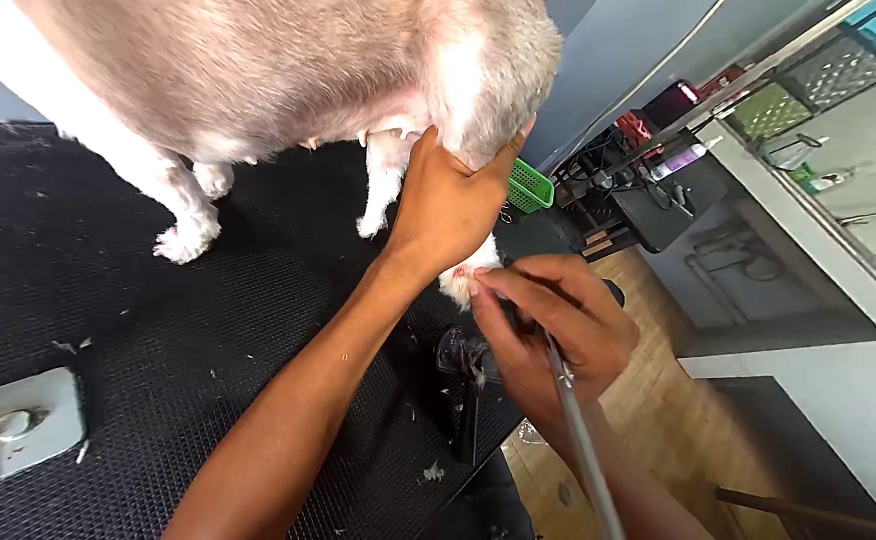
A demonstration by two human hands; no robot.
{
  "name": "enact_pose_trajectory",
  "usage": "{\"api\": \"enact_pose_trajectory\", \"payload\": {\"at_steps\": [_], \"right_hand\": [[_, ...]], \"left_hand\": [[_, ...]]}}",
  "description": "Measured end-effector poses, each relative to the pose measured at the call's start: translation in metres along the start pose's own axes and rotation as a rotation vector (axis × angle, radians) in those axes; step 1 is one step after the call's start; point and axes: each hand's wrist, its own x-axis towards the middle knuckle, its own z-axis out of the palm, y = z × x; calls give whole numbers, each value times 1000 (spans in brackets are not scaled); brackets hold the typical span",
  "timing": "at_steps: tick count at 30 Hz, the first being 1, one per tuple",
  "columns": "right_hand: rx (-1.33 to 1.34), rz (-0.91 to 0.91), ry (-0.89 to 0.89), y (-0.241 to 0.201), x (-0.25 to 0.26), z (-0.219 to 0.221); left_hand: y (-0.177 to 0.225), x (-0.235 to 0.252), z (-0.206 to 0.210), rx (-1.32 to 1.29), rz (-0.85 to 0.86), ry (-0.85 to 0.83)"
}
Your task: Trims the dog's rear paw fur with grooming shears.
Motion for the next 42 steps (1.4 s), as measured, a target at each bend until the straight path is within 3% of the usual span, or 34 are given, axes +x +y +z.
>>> {"api": "enact_pose_trajectory", "payload": {"at_steps": [7, 17, 21, 27, 32, 37, 42], "right_hand": [[127, 275, 101, -18, 17, -9], [-51, 54, 13, -15, -8, -2], [-97, 89, -4, -12, -1, -1], [77, 198, 58, -7, 19, -4], [69, 174, -43, -15, 1, -17], [-35, 153, -27, -10, -22, -6], [-17, 146, -3, -13, -13, -1]], "left_hand": [[4, 2, -1, -23, 1, 83], [0, -3, 3, -63, -25, 154], [-5, -3, -1, -11, -92, 171], [-5, -4, 1, 8, -72, 156], [-6, -6, 5, 43, -43, 160], [-6, -6, 5, 74, -33, 172], [-4, -7, 4, 68, -55, 195]]}}
